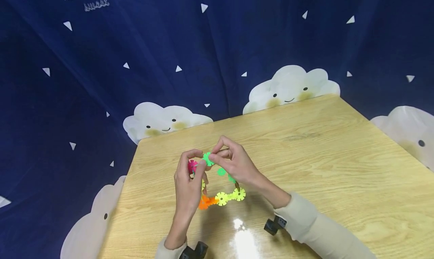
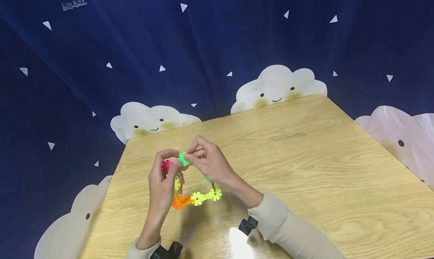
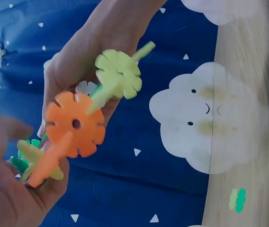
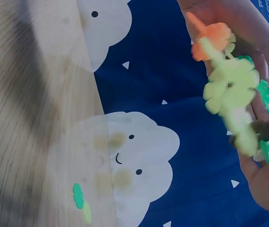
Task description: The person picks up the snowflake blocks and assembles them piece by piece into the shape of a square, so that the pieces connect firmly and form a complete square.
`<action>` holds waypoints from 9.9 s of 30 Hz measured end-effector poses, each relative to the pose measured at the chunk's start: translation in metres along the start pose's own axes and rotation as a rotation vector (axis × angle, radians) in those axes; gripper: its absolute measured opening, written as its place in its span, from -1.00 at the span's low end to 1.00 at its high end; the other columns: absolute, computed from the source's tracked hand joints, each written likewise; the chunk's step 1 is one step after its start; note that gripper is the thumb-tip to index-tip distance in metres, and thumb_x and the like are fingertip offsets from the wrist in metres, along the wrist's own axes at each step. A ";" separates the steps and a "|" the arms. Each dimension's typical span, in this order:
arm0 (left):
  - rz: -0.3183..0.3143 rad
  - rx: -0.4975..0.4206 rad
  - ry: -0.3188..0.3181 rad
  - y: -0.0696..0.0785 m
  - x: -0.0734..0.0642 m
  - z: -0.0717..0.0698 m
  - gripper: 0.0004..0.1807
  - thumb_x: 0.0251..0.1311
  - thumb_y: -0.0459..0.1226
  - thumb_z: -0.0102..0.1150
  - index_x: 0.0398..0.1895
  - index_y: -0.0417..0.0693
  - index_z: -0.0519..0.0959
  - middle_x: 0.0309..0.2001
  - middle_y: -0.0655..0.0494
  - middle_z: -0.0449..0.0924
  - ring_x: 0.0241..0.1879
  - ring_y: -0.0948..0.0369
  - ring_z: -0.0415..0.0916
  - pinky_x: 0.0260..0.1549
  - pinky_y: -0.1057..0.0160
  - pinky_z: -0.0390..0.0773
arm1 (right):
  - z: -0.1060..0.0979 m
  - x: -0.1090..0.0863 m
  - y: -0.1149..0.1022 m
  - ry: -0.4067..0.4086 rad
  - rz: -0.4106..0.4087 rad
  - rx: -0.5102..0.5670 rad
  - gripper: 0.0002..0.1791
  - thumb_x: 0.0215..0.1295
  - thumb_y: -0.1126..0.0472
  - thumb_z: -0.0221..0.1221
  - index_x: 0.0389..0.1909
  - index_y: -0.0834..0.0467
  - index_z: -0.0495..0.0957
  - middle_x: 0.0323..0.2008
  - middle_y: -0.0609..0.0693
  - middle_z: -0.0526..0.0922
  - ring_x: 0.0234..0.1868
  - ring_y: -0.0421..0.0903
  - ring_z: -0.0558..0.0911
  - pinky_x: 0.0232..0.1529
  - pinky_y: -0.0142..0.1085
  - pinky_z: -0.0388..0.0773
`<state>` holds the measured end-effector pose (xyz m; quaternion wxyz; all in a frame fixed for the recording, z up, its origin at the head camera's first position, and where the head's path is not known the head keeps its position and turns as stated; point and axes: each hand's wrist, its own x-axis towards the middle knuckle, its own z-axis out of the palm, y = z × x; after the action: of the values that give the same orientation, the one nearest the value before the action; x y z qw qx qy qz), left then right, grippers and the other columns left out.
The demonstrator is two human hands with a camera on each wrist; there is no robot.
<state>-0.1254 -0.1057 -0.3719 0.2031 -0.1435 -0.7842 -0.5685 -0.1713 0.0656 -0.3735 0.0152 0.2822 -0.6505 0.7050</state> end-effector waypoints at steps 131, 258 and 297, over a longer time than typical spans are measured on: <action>0.009 -0.179 -0.001 0.015 0.000 -0.011 -0.66 0.13 -0.46 0.50 -0.02 -0.06 0.72 -0.31 -0.08 0.52 -0.80 0.22 0.37 -0.93 0.32 0.37 | 0.006 -0.010 -0.003 0.129 -0.226 0.235 -0.89 0.39 0.58 0.16 -0.23 0.41 0.42 -0.14 0.04 0.64 -0.71 -0.15 0.54 -0.67 -0.30 0.60; 0.173 0.147 0.056 0.006 0.003 -0.037 -0.88 0.23 -0.35 0.46 -0.22 0.02 0.75 -0.59 0.17 0.63 -0.66 0.22 0.52 -0.93 0.43 0.15 | -0.045 -0.002 0.055 -0.032 0.224 0.130 -0.65 0.46 0.35 0.24 0.21 0.33 0.63 -0.19 0.06 0.77 -0.17 0.09 0.78 0.04 -0.12 0.73; 0.264 0.133 0.024 0.010 0.005 -0.017 -0.89 0.22 -0.33 0.46 -0.22 0.02 0.76 -0.35 0.18 0.75 -0.54 0.28 0.50 -0.87 0.48 0.18 | 0.001 -0.007 -0.005 0.043 -0.015 0.264 -0.91 0.45 0.34 0.14 -0.28 0.25 0.45 -0.67 -0.04 0.49 -0.66 -0.11 0.47 -0.53 -0.32 0.55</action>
<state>-0.1222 -0.1188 -0.3562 0.2946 -0.2247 -0.7921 -0.4851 -0.1629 0.0675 -0.3722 -0.0029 0.2714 -0.5492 0.7904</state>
